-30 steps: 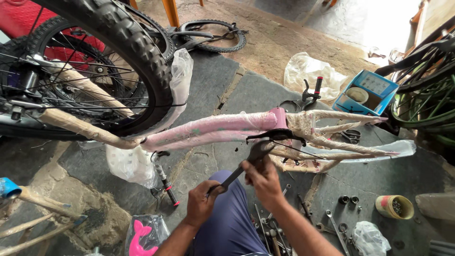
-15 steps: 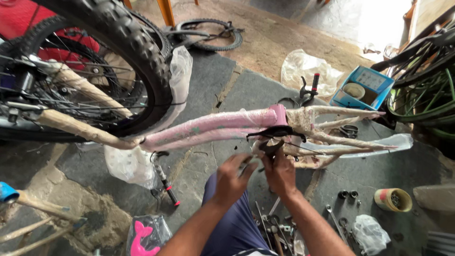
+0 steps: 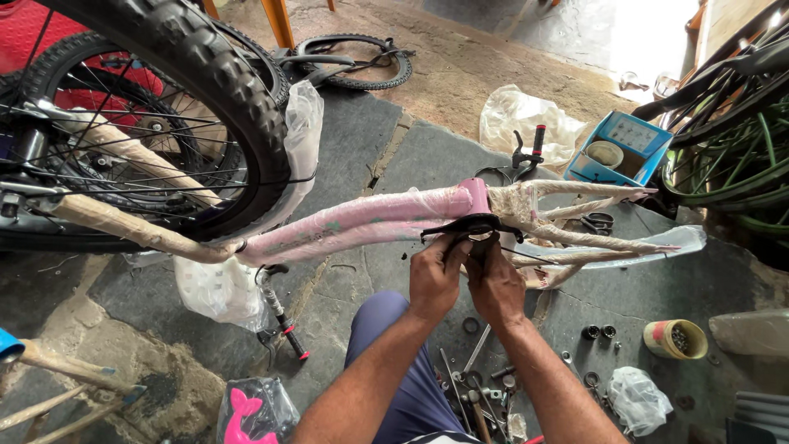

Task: The person works on a bicycle frame by hand and with tools, attaching a component and using pliers to tighten a metal cable.

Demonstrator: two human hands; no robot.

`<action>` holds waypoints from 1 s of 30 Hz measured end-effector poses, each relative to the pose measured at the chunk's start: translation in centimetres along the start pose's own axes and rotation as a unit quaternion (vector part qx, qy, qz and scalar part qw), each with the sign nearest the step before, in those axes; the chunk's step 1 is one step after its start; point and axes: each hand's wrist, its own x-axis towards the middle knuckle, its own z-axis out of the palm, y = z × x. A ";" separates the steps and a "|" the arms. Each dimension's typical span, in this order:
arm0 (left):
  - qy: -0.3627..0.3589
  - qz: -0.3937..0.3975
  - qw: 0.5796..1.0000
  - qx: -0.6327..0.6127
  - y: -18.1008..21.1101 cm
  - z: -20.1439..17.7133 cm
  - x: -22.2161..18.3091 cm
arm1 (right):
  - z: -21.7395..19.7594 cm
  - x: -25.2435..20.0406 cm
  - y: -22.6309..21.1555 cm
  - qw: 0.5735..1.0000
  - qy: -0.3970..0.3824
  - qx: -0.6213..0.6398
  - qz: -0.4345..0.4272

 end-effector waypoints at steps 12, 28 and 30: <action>-0.027 -0.039 0.992 -0.117 -2.1 0.4 0.3 | -0.2 0.1 0.5 1.000 0.016 -0.002 -0.014; -0.034 -0.040 0.989 -0.139 -5.3 1.2 0.5 | 6.7 0.3 10.0 0.478 0.098 0.734 0.472; -0.031 -0.048 0.987 -0.153 -5.3 1.5 0.4 | 7.0 0.0 11.2 0.472 0.125 0.736 0.469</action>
